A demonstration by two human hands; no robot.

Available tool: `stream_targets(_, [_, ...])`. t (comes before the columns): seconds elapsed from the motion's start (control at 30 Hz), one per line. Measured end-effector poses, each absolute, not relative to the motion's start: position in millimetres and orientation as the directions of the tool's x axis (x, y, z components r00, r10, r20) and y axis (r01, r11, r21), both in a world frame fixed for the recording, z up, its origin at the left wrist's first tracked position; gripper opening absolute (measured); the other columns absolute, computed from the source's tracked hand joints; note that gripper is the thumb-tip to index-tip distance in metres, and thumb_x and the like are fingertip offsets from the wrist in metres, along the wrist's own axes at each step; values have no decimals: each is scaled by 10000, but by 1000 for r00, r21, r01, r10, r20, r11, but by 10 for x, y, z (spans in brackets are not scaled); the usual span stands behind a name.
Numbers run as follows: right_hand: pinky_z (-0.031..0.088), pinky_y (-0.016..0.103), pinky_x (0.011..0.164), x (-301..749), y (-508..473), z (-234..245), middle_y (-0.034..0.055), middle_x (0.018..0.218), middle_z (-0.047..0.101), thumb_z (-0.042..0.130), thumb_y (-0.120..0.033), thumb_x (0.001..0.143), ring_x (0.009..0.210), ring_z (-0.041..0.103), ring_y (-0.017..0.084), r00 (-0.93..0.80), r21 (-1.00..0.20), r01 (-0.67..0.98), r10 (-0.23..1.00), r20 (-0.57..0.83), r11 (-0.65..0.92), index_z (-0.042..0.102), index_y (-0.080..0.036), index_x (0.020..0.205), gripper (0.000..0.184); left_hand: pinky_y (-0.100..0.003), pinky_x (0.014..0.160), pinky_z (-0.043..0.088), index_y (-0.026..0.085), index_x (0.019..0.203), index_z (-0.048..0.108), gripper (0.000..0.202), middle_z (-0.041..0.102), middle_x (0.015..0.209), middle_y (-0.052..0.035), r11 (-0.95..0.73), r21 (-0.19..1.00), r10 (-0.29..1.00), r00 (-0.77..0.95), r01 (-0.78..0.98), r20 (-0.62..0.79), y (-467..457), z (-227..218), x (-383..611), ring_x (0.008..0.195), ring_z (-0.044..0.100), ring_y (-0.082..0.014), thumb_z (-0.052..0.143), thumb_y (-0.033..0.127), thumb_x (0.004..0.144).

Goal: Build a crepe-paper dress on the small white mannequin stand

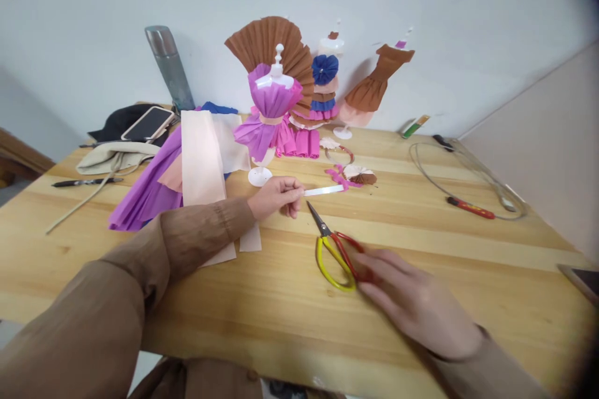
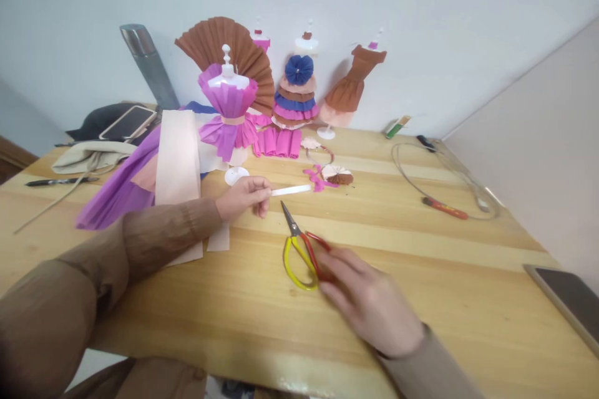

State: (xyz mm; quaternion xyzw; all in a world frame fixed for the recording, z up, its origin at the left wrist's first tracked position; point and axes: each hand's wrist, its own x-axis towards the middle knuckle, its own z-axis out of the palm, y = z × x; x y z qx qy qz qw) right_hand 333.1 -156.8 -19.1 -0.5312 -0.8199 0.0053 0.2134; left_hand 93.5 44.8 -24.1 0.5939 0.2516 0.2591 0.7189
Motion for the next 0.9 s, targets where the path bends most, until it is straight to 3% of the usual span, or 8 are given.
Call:
stream_targets(0.1, [585,271,673,3035,-1216,-301,92,944,683,492,-238,971,793,702,176,-419,-175,842,824,382,509,649,-178,1079,200,-146,441,430,138,811,555,252,585,555,49,60,998,721,693,-19,-30,418,-273,954,435,572,-59,677,357,821])
stream_targets(0.3, [508,280,536,2826,-716,-411,79,872,683,492,-242,969,679,673,175,-339,-92,900,816,469,426,680,-169,975,201,-168,511,436,144,808,561,83,526,569,67,-147,989,799,592,14,111,420,-324,983,484,513,-51,584,212,851])
stream_targets(0.37, [456,278,480,2822,-656,-384,58,788,658,555,-275,942,605,631,162,-269,-126,910,796,543,394,675,-180,868,170,-179,541,433,147,802,566,68,521,582,66,-212,976,809,571,58,142,439,-339,977,505,508,-56,559,191,854])
stream_targets(0.47, [468,287,529,2819,-590,-272,39,717,607,616,-247,899,609,596,162,-133,-238,892,726,675,385,638,-195,796,118,-196,573,419,155,781,573,85,520,587,64,-293,945,797,583,146,156,462,-345,959,533,506,-72,551,185,857])
stream_targets(0.53, [518,345,663,2817,-521,-186,84,828,656,612,-212,886,758,632,213,-137,-214,883,666,733,418,655,-188,897,50,-206,589,406,158,773,590,93,518,586,59,-348,913,785,598,212,160,466,-336,950,556,500,-85,559,182,858])
stream_targets(0.67, [463,508,929,2821,-318,-141,112,1024,730,545,-193,917,1086,603,308,-331,-125,842,686,649,525,672,-184,1036,175,-227,656,397,162,789,639,85,560,638,42,-468,830,760,618,303,203,464,-321,952,623,507,-103,588,182,854])
stream_targets(0.77, [445,519,934,2842,-206,-217,86,886,736,486,-209,945,1015,627,288,-373,-196,811,746,551,551,691,-189,908,209,-222,663,395,155,779,643,73,570,650,43,-481,827,736,647,290,201,492,-327,957,640,510,-98,608,179,838])
stream_targets(0.9, [494,434,802,2867,-195,-296,92,823,707,472,-205,920,835,616,239,-331,-301,799,799,502,521,675,-196,789,242,-185,561,389,135,789,643,60,524,597,56,-334,925,657,748,182,90,586,-317,937,563,474,-71,620,184,815])
